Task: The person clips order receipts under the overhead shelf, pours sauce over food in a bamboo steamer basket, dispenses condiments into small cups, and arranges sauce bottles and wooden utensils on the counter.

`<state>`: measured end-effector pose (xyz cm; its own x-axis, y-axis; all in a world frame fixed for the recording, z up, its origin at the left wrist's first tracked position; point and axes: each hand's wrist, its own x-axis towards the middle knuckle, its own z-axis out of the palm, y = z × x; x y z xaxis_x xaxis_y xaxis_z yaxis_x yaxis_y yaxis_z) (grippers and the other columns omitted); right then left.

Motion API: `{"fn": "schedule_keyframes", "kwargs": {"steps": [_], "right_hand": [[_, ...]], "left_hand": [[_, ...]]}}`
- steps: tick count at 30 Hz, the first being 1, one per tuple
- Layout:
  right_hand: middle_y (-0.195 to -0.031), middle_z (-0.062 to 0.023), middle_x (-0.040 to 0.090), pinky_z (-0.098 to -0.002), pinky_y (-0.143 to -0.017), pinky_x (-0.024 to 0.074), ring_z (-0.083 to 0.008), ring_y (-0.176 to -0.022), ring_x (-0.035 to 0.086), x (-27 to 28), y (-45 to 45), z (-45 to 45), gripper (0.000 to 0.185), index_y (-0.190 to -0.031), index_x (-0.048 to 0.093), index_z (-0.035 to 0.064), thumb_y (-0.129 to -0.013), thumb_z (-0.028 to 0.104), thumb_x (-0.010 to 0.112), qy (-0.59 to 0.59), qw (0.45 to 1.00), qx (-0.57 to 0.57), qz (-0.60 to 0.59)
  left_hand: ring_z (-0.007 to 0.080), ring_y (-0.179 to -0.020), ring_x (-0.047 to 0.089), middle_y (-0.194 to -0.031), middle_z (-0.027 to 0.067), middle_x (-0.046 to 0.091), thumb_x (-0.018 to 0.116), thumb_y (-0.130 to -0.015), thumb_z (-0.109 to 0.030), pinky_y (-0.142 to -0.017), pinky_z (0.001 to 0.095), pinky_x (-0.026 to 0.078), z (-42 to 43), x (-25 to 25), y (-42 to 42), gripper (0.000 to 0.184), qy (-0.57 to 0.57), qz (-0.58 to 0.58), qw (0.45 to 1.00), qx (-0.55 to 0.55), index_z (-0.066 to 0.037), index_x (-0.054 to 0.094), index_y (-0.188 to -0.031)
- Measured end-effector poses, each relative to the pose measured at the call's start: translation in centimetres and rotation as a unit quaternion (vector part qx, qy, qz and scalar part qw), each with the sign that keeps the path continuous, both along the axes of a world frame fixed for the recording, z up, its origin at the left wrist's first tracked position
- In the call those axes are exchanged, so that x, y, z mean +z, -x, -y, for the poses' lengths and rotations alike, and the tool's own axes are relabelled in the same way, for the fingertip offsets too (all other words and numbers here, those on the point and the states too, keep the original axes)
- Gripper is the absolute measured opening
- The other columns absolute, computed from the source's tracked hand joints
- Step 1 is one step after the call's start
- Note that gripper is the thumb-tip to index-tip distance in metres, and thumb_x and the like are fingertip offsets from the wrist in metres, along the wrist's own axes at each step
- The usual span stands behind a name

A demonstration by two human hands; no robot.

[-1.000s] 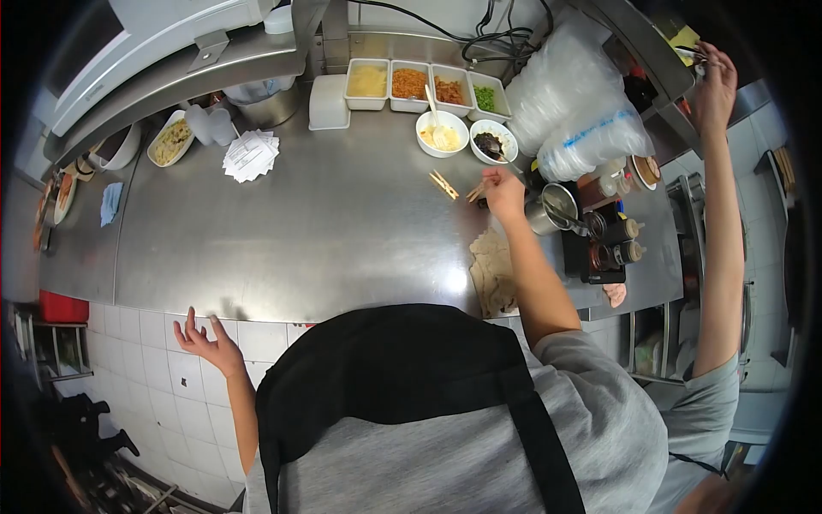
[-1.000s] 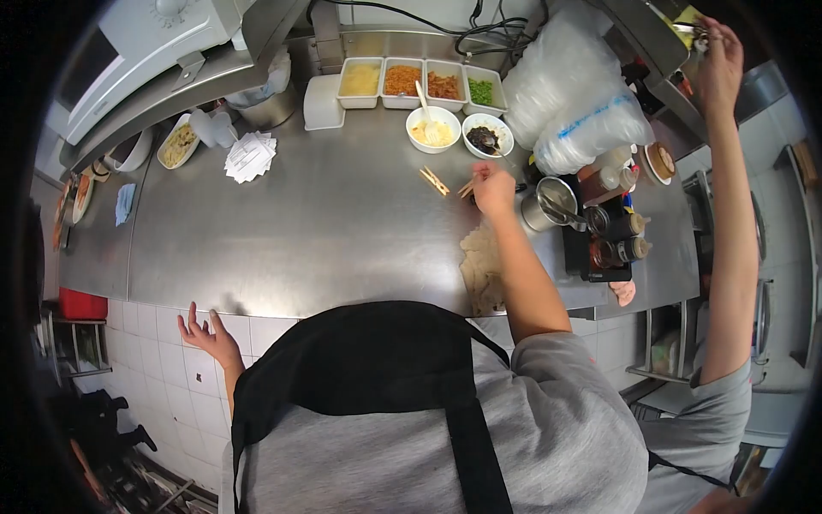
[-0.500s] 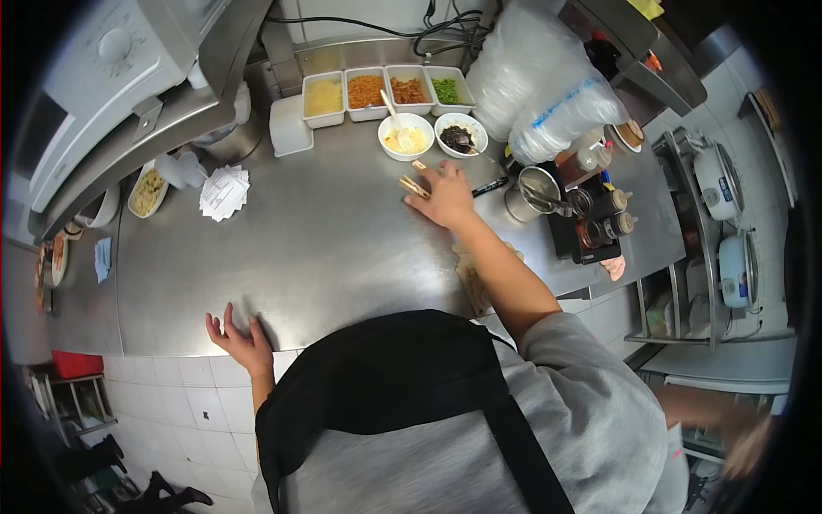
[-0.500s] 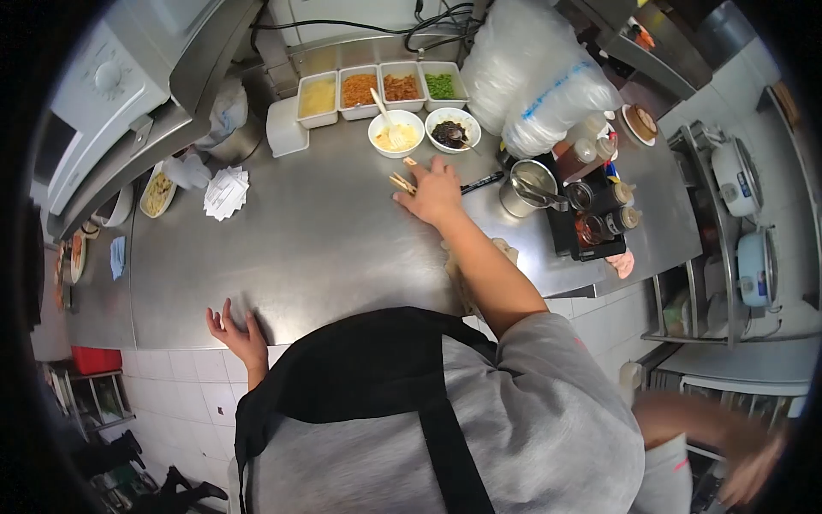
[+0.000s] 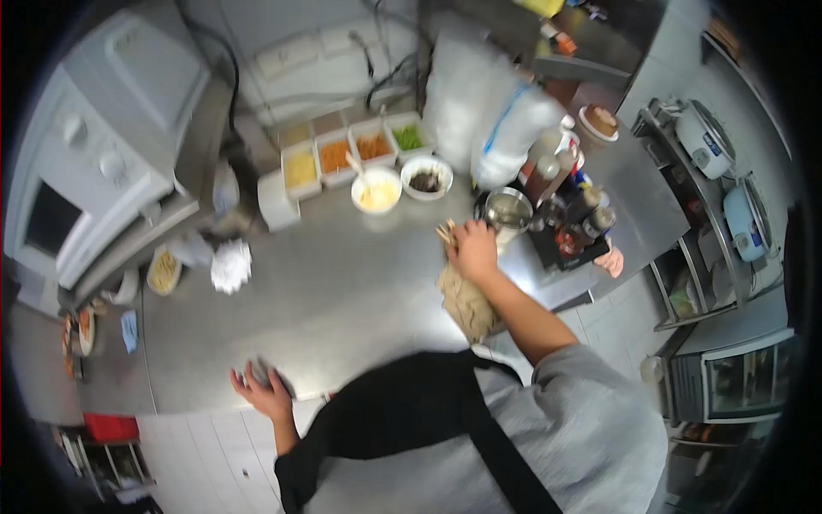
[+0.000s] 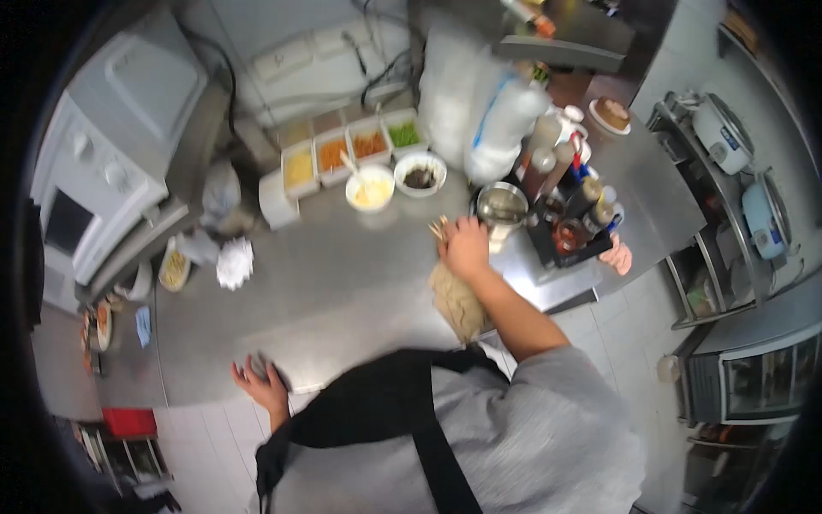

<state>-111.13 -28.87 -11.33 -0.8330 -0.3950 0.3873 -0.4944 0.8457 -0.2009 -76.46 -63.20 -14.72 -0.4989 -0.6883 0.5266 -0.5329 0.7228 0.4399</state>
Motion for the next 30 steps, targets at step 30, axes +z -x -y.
{"fn": "schedule_keyframes", "kwargs": {"steps": [30], "right_hand": [[-0.087,-0.01,0.057,-0.0291,-0.069,0.0481,-0.0203,-0.078,0.058,32.0,6.7,-19.5,0.021,-0.088,0.065,0.0037,-0.072,-0.01,0.062,0.442,0.787,0.317,-0.293]], "left_hand": [[0.0352,-0.125,0.033,-0.131,0.0185,0.039,0.059,-0.075,-0.014,-0.103,0.0534,0.022,-17.2,-0.7,12.1,0.045,-0.042,0.104,0.993,0.031,-0.013,0.052,-0.119]]}}
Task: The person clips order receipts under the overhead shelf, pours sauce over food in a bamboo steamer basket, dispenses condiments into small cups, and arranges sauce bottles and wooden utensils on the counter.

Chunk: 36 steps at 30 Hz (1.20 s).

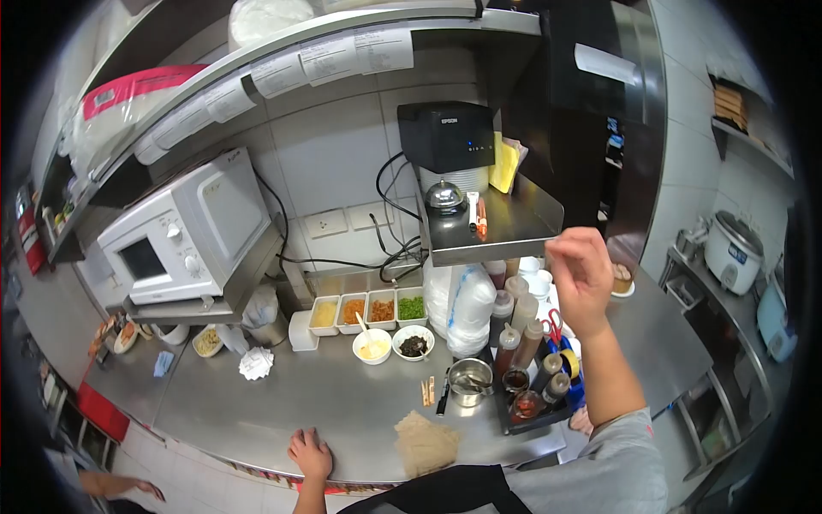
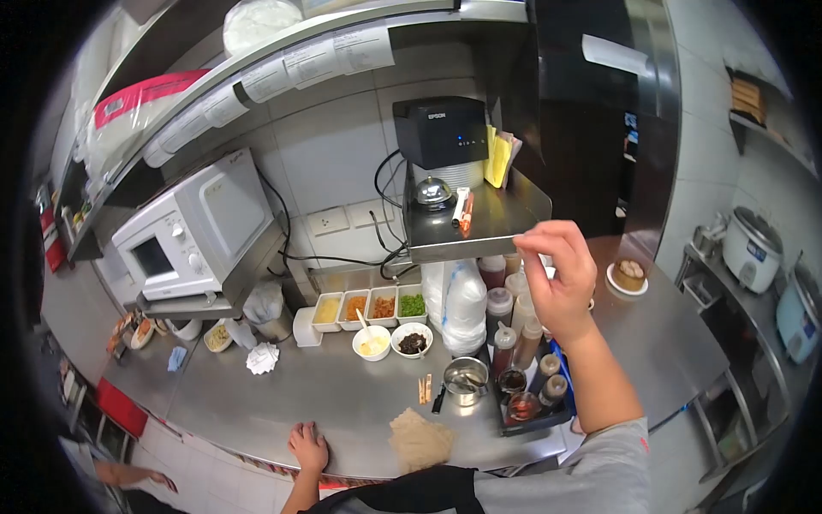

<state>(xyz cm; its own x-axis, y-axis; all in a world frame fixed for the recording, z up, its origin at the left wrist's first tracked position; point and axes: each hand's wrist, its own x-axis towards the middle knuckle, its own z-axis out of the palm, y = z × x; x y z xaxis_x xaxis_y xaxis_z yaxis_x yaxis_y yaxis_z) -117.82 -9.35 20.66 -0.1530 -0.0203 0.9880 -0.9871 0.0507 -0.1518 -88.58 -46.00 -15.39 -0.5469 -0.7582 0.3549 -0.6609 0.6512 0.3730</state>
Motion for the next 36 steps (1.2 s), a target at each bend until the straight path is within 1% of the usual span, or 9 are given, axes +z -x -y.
{"fn": "schedule_keyframes", "kwargs": {"steps": [3,6,9,12,13,16,21,22,36], "right_hand": [[-0.084,-0.0104,0.059,-0.0277,-0.067,0.0478,-0.0198,-0.076,0.059,5.1,2.5,1.2,0.015,-0.086,0.064,0.0027,-0.075,-0.008,0.061,-0.075,0.991,0.03,-0.104],[-0.085,-0.0042,0.062,-0.0247,-0.072,0.0468,-0.0108,-0.081,0.058,11.7,5.7,6.1,0.011,-0.091,0.066,0.0037,-0.082,0.002,0.061,-0.098,0.971,0.219,0.013],[-0.091,-0.0009,0.063,-0.0225,-0.073,0.043,-0.007,-0.083,0.053,19.0,10.2,12.3,0.025,-0.106,0.067,0.0092,-0.082,0.016,0.062,-0.145,0.945,0.28,0.091],[-0.095,-0.0022,0.062,-0.0238,-0.079,0.0416,-0.0101,-0.087,0.053,23.5,12.2,17.0,0.03,-0.111,0.066,0.0106,-0.082,0.01,0.062,-0.106,0.937,0.313,0.113],[-0.098,-0.0035,0.062,-0.0246,-0.085,0.041,-0.0114,-0.091,0.053,24.1,12.1,17.7,0.031,-0.113,0.065,0.0089,-0.083,0.007,0.06,-0.1,0.937,0.315,0.111],[-0.093,-0.0026,0.061,-0.0224,-0.077,0.0432,-0.0101,-0.084,0.053,24.8,13.1,19.1,0.034,-0.112,0.066,0.0085,-0.079,0.0,0.061,-0.018,0.967,0.22,0.127],[-0.093,-0.0023,0.061,-0.0206,-0.075,0.0446,-0.0087,-0.081,0.054,23.3,16.5,15.1,0.038,-0.112,0.065,0.0039,-0.076,-0.007,0.059,0.026,0.965,0.236,0.114],[-0.082,0.0013,0.061,-0.0219,-0.067,0.0454,-0.0071,-0.073,0.053,23.2,17.5,14.6,0.036,-0.106,0.07,0.0109,-0.072,-0.002,0.064,0.055,0.959,0.264,0.086],[-0.093,-0.002,0.063,-0.0214,-0.071,0.0442,-0.008,-0.081,0.055,23.9,17.1,13.4,0.035,-0.116,0.063,0.0102,-0.082,0.001,0.06,0.038,0.961,0.246,0.117]], "left_hand": [[0.0355,-0.128,0.031,-0.133,0.018,0.038,0.058,-0.078,-0.019,-0.103,0.0556,0.02,-2.5,-0.2,1.5,0.045,-0.004,0.012,1.0,0.028,-0.013,0.05,-0.122],[0.0359,-0.13,0.028,-0.135,0.0178,0.037,0.056,-0.081,-0.022,-0.104,0.0558,0.019,-3.9,0.1,1.8,0.044,0.003,0.024,0.999,0.037,-0.013,0.049,-0.124],[0.0359,-0.131,0.029,-0.135,0.0176,0.038,0.055,-0.082,-0.024,-0.106,0.0549,0.019,-4.4,1.1,1.9,0.045,-0.002,0.028,0.999,0.041,-0.014,0.048,-0.125],[0.0353,-0.13,0.03,-0.135,0.0169,0.039,0.054,-0.082,-0.024,-0.106,0.0534,0.02,-4.6,1.5,1.9,0.045,0.0,0.031,0.998,0.047,-0.015,0.048,-0.126],[0.0351,-0.13,0.031,-0.135,0.0166,0.04,0.054,-0.082,-0.024,-0.106,0.0528,0.02,-4.6,1.4,1.8,0.045,0.003,0.034,0.998,0.049,-0.015,0.048,-0.126],[0.0306,-0.128,0.033,-0.132,0.0146,0.041,0.056,-0.08,-0.022,-0.104,0.051,0.023,-4.6,1.0,1.9,0.043,0.017,0.019,0.998,0.06,-0.015,0.05,-0.122],[0.032,-0.13,0.032,-0.135,0.0142,0.041,0.055,-0.081,-0.024,-0.106,0.0518,0.021,-4.6,1.2,1.9,0.043,0.0,0.021,0.998,0.065,-0.016,0.05,-0.123],[0.0328,-0.131,0.03,-0.136,0.0143,0.04,0.054,-0.082,-0.024,-0.107,0.0525,0.021,-4.6,1.2,2.0,0.043,-0.013,0.023,0.998,0.065,-0.017,0.05,-0.124],[0.0323,-0.131,0.03,-0.136,0.0136,0.04,0.055,-0.081,-0.025,-0.106,0.0517,0.021,-4.7,1.4,1.9,0.045,-0.009,0.028,0.998,0.062,-0.017,0.05,-0.124]]}}
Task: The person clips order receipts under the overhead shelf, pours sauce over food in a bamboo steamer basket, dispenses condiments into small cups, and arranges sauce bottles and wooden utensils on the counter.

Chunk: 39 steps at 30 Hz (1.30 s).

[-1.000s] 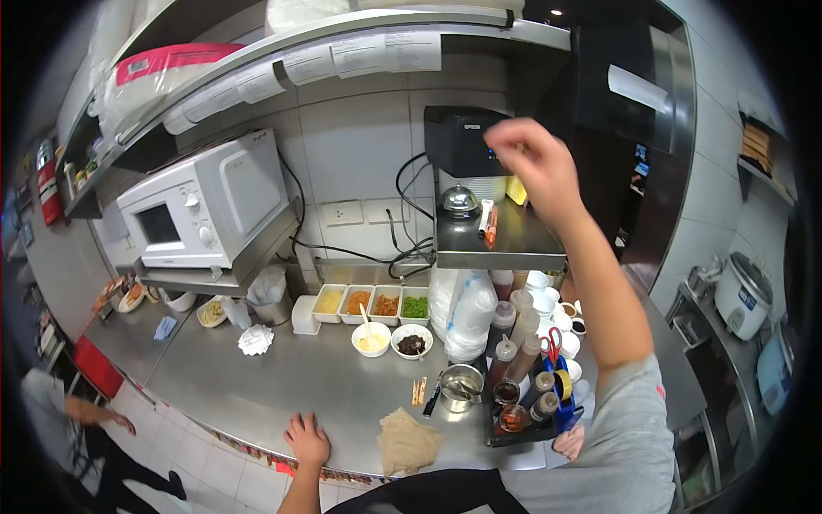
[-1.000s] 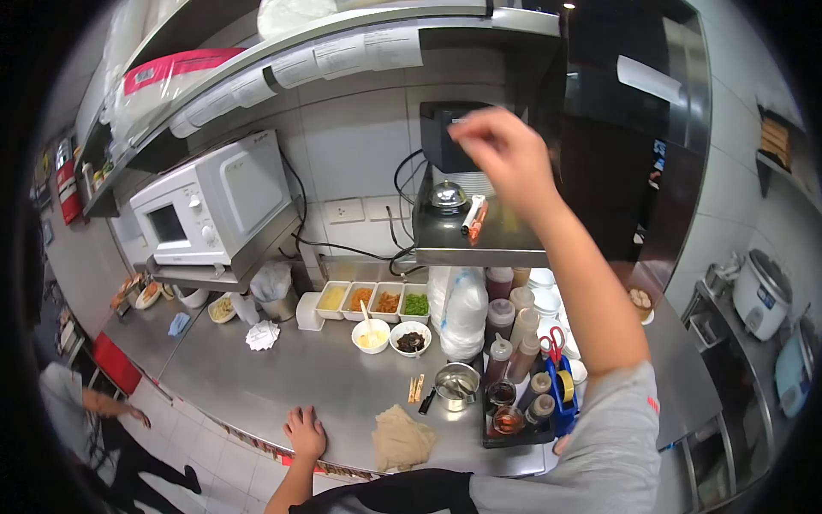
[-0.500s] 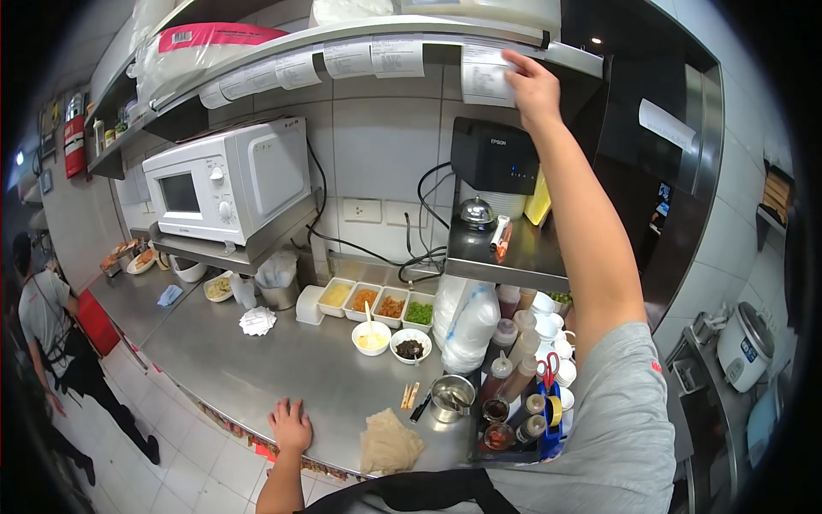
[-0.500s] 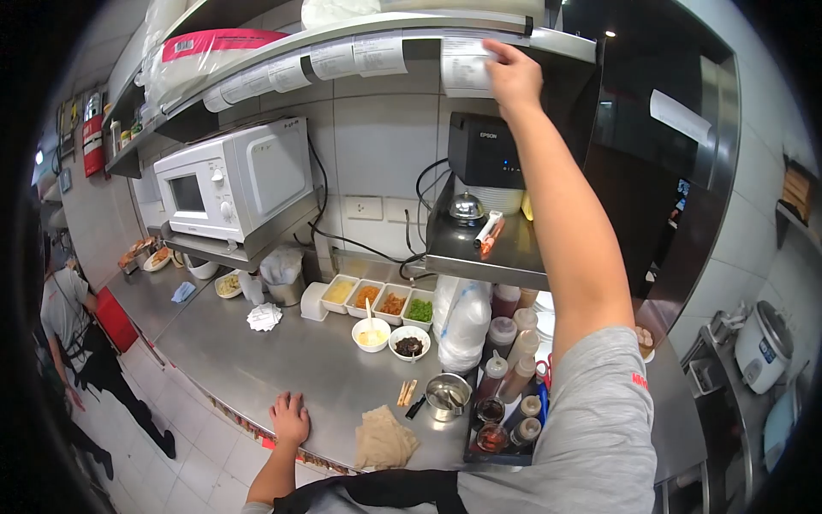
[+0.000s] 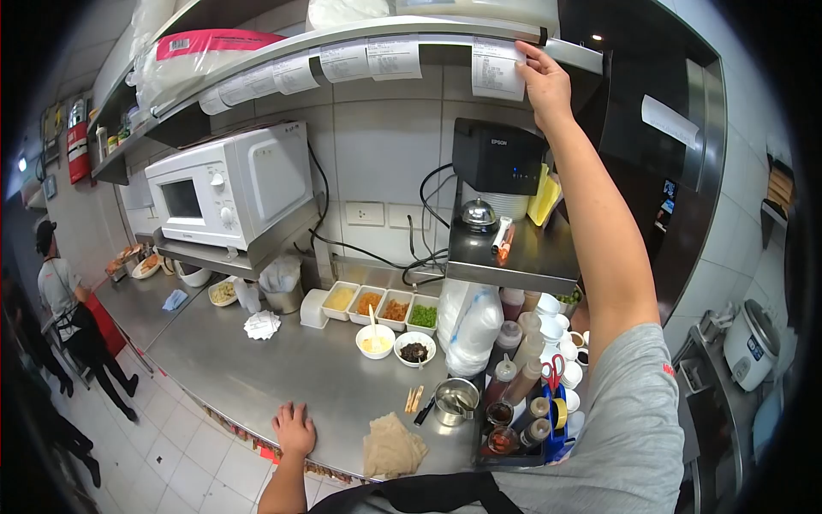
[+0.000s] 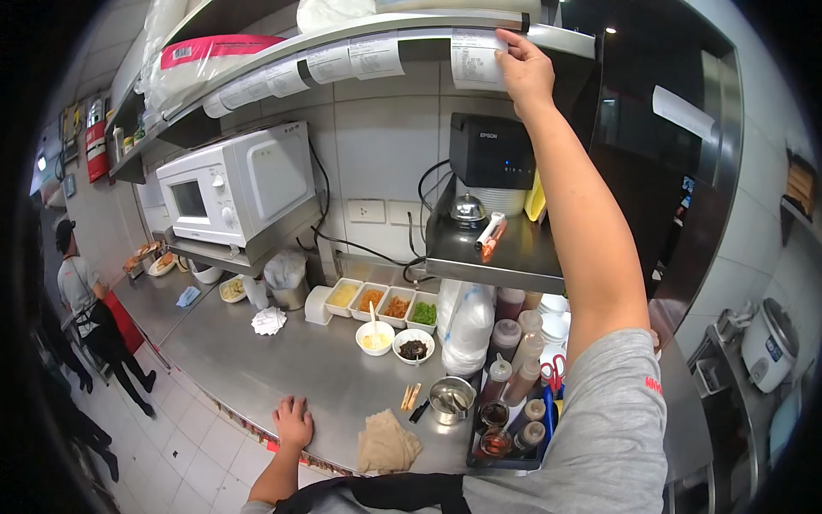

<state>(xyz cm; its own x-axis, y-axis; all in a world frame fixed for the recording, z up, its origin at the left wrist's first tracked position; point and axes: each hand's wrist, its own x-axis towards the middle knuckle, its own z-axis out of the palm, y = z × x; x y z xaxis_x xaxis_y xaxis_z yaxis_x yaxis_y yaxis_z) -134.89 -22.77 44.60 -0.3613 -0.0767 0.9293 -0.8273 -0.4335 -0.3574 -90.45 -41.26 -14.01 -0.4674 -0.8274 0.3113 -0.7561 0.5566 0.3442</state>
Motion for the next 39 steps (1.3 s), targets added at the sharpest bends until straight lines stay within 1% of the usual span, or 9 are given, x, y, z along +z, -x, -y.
{"fn": "schedule_keyframes", "kwargs": {"steps": [10,13,14,19,24,30,34,37,39], "right_hand": [[-0.095,-0.0016,0.061,-0.0249,-0.071,0.0466,-0.0091,-0.084,0.056,-1.8,-0.8,-1.3,0.032,-0.115,0.064,0.0144,-0.086,0.002,0.057,-0.01,0.999,0.036,0.018],[-0.087,-0.0039,0.061,-0.0263,-0.065,0.0469,-0.0131,-0.07,0.056,-2.4,-1.9,-0.9,0.03,-0.102,0.069,0.0159,-0.078,0.002,0.059,0.129,0.945,-0.272,-0.128],[-0.09,-0.0068,0.06,-0.0307,-0.071,0.0484,-0.0206,-0.079,0.059,-2.6,-2.6,-0.9,0.028,-0.094,0.07,0.0146,-0.076,-0.001,0.055,0.169,0.905,-0.346,-0.182],[-0.105,-0.0105,0.059,-0.0374,-0.085,0.0462,-0.0286,-0.099,0.056,-0.8,-7.4,4.4,0.032,-0.101,0.066,0.0099,-0.078,-0.003,0.049,-0.03,0.883,-0.23,-0.408],[-0.126,-0.0067,0.053,-0.034,-0.1,0.0394,-0.0242,-0.119,0.046,1.4,-9.3,9.9,0.048,-0.124,0.052,0.0101,-0.078,-0.004,0.045,-0.15,0.833,-0.343,-0.408],[-0.123,-0.0074,0.056,-0.035,-0.099,0.0402,-0.0251,-0.116,0.049,2.3,-6.4,6.7,0.046,-0.12,0.055,0.0104,-0.078,-0.003,0.044,-0.113,0.757,-0.42,-0.488],[-0.12,-0.0087,0.058,-0.0357,-0.095,0.0424,-0.028,-0.112,0.052,1.8,-6.6,2.9,0.044,-0.117,0.057,0.0101,-0.077,-0.003,0.045,-0.145,0.776,-0.426,-0.442],[-0.12,-0.0095,0.058,-0.0367,-0.093,0.0436,-0.0306,-0.108,0.054,2.1,-7.5,2.9,0.042,-0.113,0.059,0.0095,-0.077,-0.003,0.044,-0.168,0.787,-0.421,-0.42],[-0.12,-0.0102,0.057,-0.0375,-0.092,0.0439,-0.0324,-0.105,0.055,2.7,-9.2,3.6,0.04,-0.11,0.06,0.0089,-0.076,-0.004,0.043,-0.173,0.785,-0.43,-0.411]], "left_hand": [[0.0306,-0.127,0.035,-0.129,0.015,0.044,0.056,-0.079,-0.024,-0.103,0.0494,0.025,0.3,-0.8,0.2,0.042,0.051,-0.012,0.999,-0.003,-0.016,0.052,-0.121],[0.0312,-0.128,0.034,-0.131,0.0153,0.044,0.055,-0.08,-0.024,-0.103,0.0495,0.024,0.1,-0.5,0.1,0.042,0.036,-0.013,0.999,-0.005,-0.016,0.051,-0.122],[0.0319,-0.129,0.032,-0.133,0.0149,0.042,0.054,-0.081,-0.024,-0.105,0.0503,0.023,0.0,-0.5,0.2,0.043,0.025,-0.007,1.0,0.001,-0.016,0.05,-0.123],[0.033,-0.132,0.028,-0.139,0.0144,0.038,0.051,-0.084,-0.026,-0.107,0.052,0.02,-0.4,0.4,0.4,0.042,-0.012,0.015,1.0,0.022,-0.016,0.049,-0.125],[0.033,-0.133,0.028,-0.14,0.0144,0.038,0.05,-0.085,-0.027,-0.107,0.0523,0.02,-0.2,0.4,0.2,0.043,-0.013,0.018,1.0,0.016,-0.016,0.048,-0.127],[0.0338,-0.134,0.026,-0.141,0.0161,0.036,0.051,-0.085,-0.028,-0.107,0.0527,0.019,-0.2,0.5,-0.2,0.046,-0.02,0.014,1.0,0.0,-0.016,0.047,-0.129],[0.0353,-0.128,0.033,-0.134,0.0169,0.041,0.056,-0.081,-0.029,-0.104,0.0527,0.024,0.4,0.2,-0.5,0.047,0.045,0.02,0.999,-0.015,-0.016,0.048,-0.126],[0.0345,-0.121,0.039,-0.127,0.0157,0.046,0.059,-0.08,-0.031,-0.099,0.0513,0.028,2.3,3.6,-1.9,0.05,-0.058,0.038,0.993,-0.1,-0.014,0.049,-0.126],[0.0331,-0.116,0.041,-0.123,0.0144,0.047,0.061,-0.078,-0.031,-0.096,0.0501,0.031,6.6,2.9,-3.1,0.05,-0.055,0.024,0.996,-0.062,-0.014,0.051,-0.124]]}}
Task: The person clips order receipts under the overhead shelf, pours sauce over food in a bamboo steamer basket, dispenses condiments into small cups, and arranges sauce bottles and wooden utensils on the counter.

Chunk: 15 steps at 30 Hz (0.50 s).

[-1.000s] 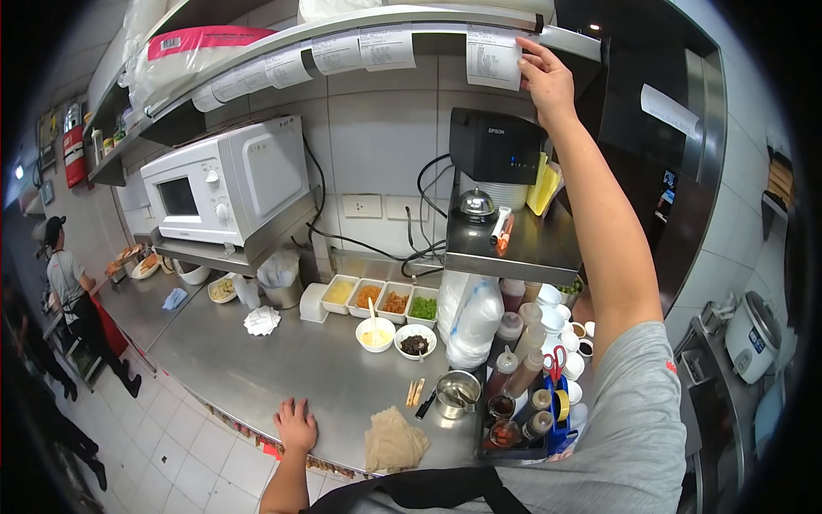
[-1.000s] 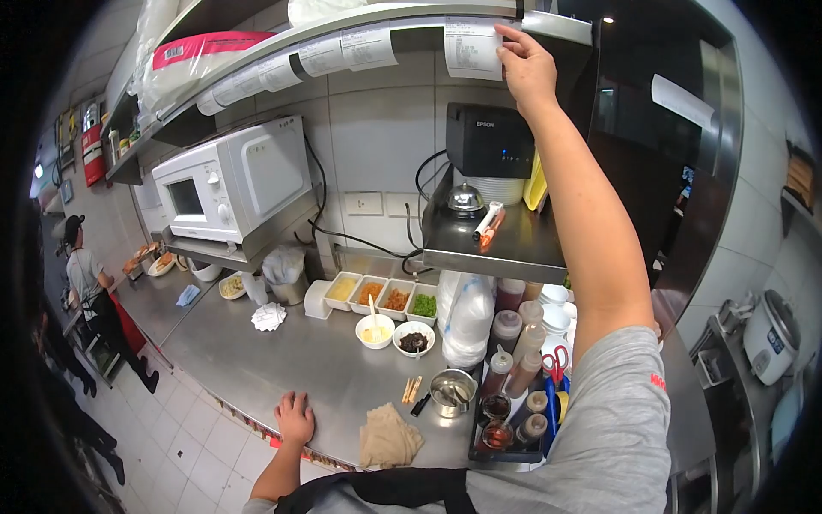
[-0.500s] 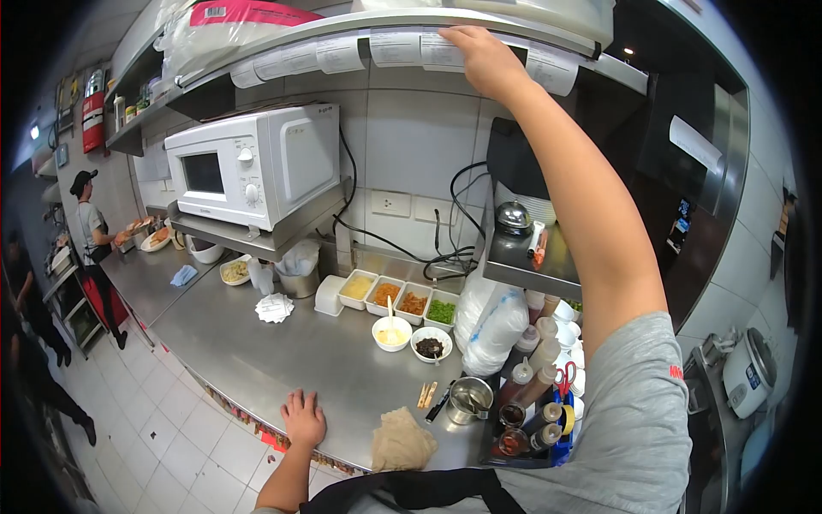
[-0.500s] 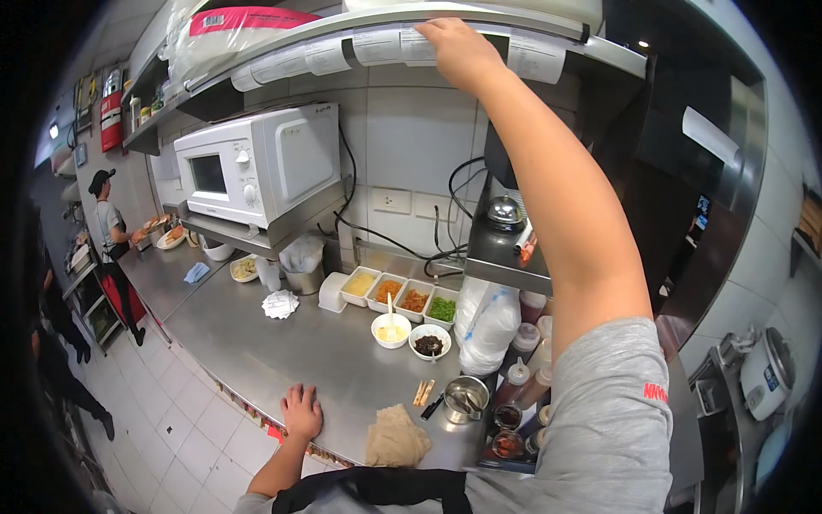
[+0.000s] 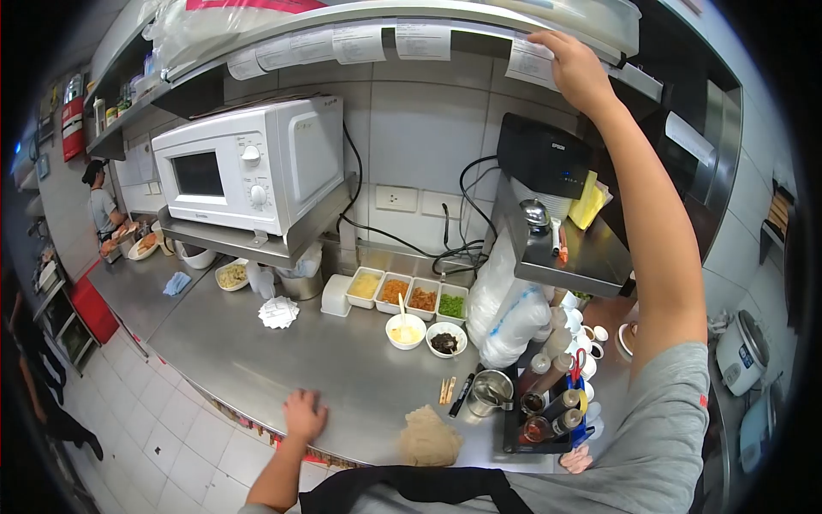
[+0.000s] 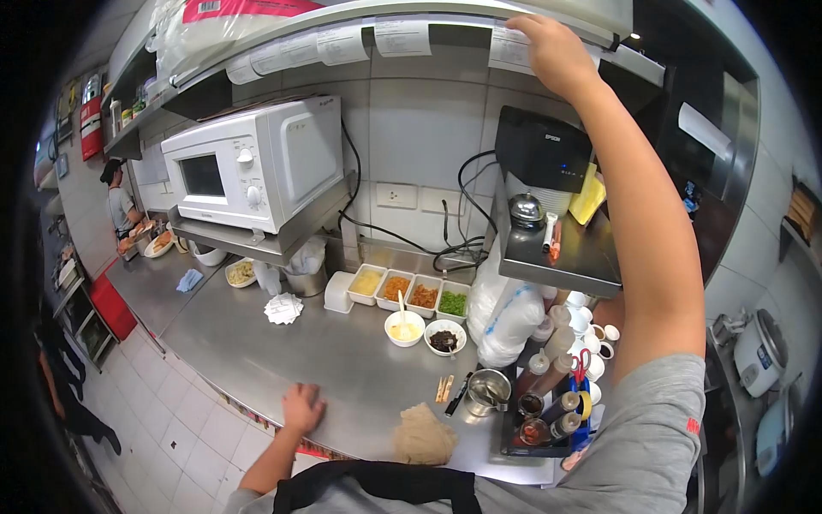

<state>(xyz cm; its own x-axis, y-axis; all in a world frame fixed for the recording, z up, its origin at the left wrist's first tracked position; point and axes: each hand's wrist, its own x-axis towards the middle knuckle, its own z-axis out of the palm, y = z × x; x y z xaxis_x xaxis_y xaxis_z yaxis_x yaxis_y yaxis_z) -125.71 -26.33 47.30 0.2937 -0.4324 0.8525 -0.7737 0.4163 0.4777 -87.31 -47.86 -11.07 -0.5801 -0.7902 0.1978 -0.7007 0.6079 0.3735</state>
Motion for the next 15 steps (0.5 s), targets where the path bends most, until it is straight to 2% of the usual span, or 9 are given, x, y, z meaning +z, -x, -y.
{"fn": "schedule_keyframes", "kwargs": {"steps": [1,3,4,6,7,10,14,15], "right_hand": [[-0.117,-0.0102,0.059,-0.0347,-0.088,0.0467,-0.0282,-0.102,0.059,0.4,-0.6,1.0,0.033,-0.105,0.061,0.0061,-0.078,-0.006,0.046,0.0,1.0,0.014,-0.018],[-0.114,-0.0105,0.059,-0.0353,-0.088,0.0463,-0.0281,-0.101,0.058,0.8,-2.2,3.8,0.03,-0.104,0.06,0.0053,-0.08,-0.006,0.046,-0.016,0.997,0.07,-0.016],[-0.112,-0.0107,0.06,-0.0355,-0.088,0.046,-0.0281,-0.1,0.058,0.8,-3.2,5.3,0.029,-0.103,0.06,0.0049,-0.081,-0.006,0.046,-0.024,0.995,0.099,-0.014],[-0.109,-0.0172,0.06,-0.0388,-0.087,0.0449,-0.0318,-0.104,0.057,1.1,-5.4,8.1,0.034,-0.11,0.054,0.0054,-0.078,-0.005,0.046,-0.057,0.99,0.12,0.056],[-0.107,-0.0204,0.061,-0.0405,-0.087,0.0443,-0.0337,-0.106,0.056,1.4,-6.4,9.2,0.038,-0.113,0.051,0.0057,-0.077,-0.004,0.046,-0.072,0.985,0.13,0.089],[-0.104,-0.0213,0.061,-0.0402,-0.086,0.0443,-0.0354,-0.102,0.057,1.5,-8.4,11.4,0.035,-0.11,0.052,0.0047,-0.077,-0.005,0.046,-0.091,0.973,0.141,0.16],[-0.102,-0.0226,0.061,-0.041,-0.085,0.0443,-0.0382,-0.1,0.057,0.9,-9.1,11.2,0.032,-0.107,0.053,0.0041,-0.078,-0.003,0.045,-0.078,0.986,0.036,0.143],[-0.101,-0.0235,0.061,-0.0417,-0.085,0.0443,-0.0386,-0.1,0.056,0.6,-8.7,10.7,0.029,-0.106,0.053,0.0035,-0.079,-0.001,0.044,-0.078,0.99,0.049,0.111]], "left_hand": [[0.0325,-0.114,0.042,-0.121,0.0138,0.048,0.062,-0.077,-0.032,-0.095,0.0495,0.032,2.6,-0.7,-0.8,0.05,0.002,-0.007,1.0,0.019,-0.013,0.051,-0.123],[0.0318,-0.119,0.039,-0.125,0.0142,0.045,0.062,-0.078,-0.032,-0.098,0.0486,0.029,7.5,-1.5,-2.5,0.049,0.042,-0.01,0.99,0.134,-0.013,0.052,-0.122],[0.0319,-0.12,0.038,-0.127,0.0147,0.044,0.061,-0.079,-0.033,-0.099,0.0485,0.028,9.0,-2.0,-3.6,0.049,0.044,-0.022,0.986,0.156,-0.013,0.051,-0.123],[0.0319,-0.124,0.034,-0.13,0.0155,0.042,0.06,-0.08,-0.034,-0.102,0.0483,0.025,11.0,-2.2,-5.3,0.049,0.051,-0.047,0.977,0.201,-0.013,0.05,-0.123],[0.0321,-0.129,0.029,-0.134,0.0169,0.039,0.057,-0.082,-0.037,-0.104,0.0485,0.022,11.0,-2.2,-5.2,0.05,0.045,-0.023,0.977,0.205,-0.012,0.048,-0.125],[0.032,-0.13,0.027,-0.135,0.0168,0.037,0.056,-0.083,-0.038,-0.104,0.049,0.021,10.5,-1.2,-4.9,0.05,0.035,0.004,0.975,0.218,-0.012,0.047,-0.126],[0.032,-0.131,0.026,-0.136,0.0165,0.036,0.055,-0.083,-0.037,-0.105,0.0494,0.02,10.4,-0.6,-5.2,0.053,0.021,0.006,0.978,0.21,-0.012,0.045,-0.128],[0.0321,-0.131,0.026,-0.136,0.0166,0.036,0.055,-0.083,-0.037,-0.105,0.0495,0.02,10.5,-1.0,-5.2,0.054,0.026,0.004,0.978,0.208,-0.012,0.045,-0.129]]}}
